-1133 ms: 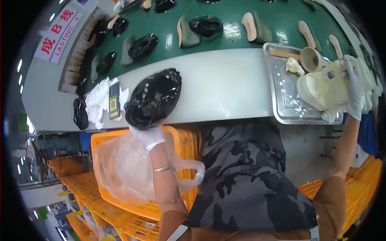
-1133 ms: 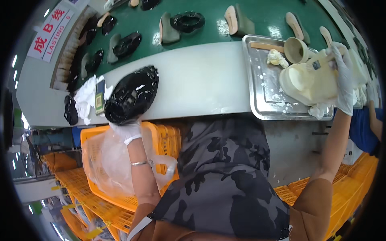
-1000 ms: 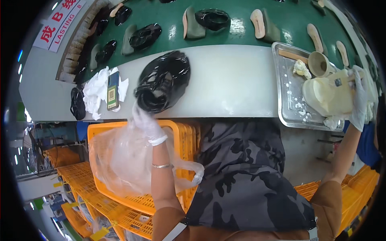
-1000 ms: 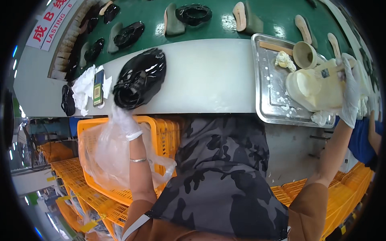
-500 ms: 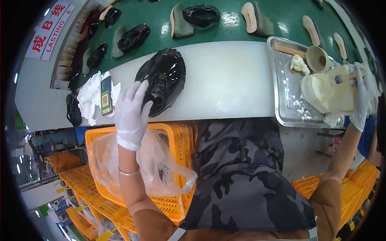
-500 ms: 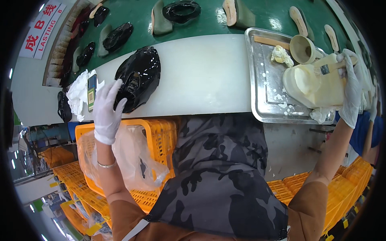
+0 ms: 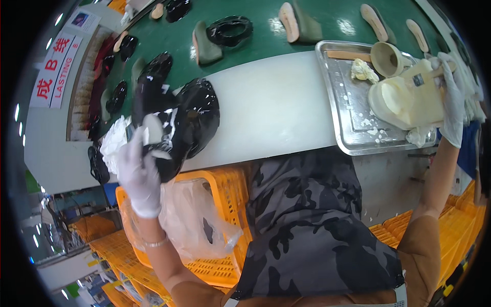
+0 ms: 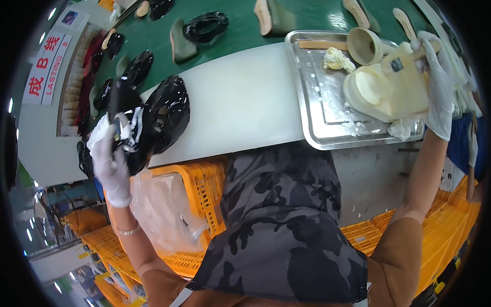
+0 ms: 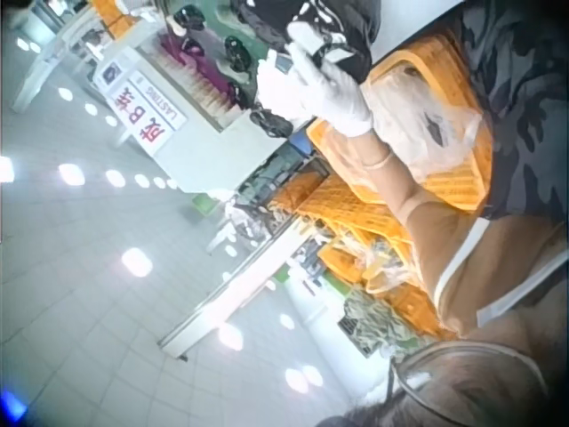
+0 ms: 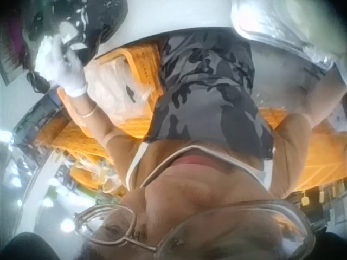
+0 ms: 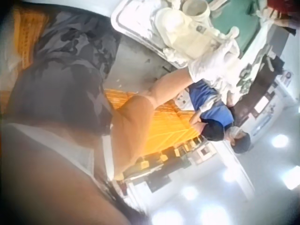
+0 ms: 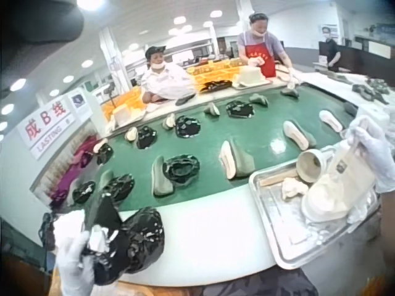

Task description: The person applies glue to the sole of a black shoe using a brush and a container of white adhesive. They repeatedly dip the brush into the container and spread the glue evenly across the textured sole surface. After coating the sole, the person places the shoe into a yellow plastic basket lined with a clear plastic bag.

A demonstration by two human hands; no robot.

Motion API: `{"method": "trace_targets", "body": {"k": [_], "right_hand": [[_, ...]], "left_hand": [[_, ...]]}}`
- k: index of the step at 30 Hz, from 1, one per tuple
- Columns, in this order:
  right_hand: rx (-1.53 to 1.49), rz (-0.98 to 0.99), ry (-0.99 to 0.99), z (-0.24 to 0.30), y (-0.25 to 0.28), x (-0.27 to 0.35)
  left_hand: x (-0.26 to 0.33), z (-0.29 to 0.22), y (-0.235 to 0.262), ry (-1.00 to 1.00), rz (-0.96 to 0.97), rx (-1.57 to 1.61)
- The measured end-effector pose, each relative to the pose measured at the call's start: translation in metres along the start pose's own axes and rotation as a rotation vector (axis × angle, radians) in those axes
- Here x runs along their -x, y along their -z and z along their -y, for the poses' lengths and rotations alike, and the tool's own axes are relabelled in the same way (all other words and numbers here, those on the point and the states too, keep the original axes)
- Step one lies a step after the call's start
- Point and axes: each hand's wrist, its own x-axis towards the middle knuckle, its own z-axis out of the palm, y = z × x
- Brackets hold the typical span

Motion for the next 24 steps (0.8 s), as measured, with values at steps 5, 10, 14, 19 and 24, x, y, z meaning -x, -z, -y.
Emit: {"method": "trace_targets", "body": {"k": [5,10,14,19,24], "right_hand": [[-0.028,-0.057,0.038,0.004,-0.006,0.006],[-0.150,-0.029,0.106,0.046,-0.044,0.043],[0.218,-0.027,0.311,0.026,-0.061,0.085],[0.484,0.039,0.408,0.010,-0.067,0.098],[0.241,0.073,0.252,0.007,-0.066,0.098]], "left_hand": [[-0.013,-0.030,0.016,0.053,-0.254,0.131],[-0.031,-0.041,-0.010,0.302,-0.186,1.215],[-0.065,-0.107,-0.042,0.599,0.011,1.692],[-0.077,-0.155,-0.089,0.428,0.610,2.047],[-0.087,-0.190,-0.103,0.263,0.840,2.096]]}}
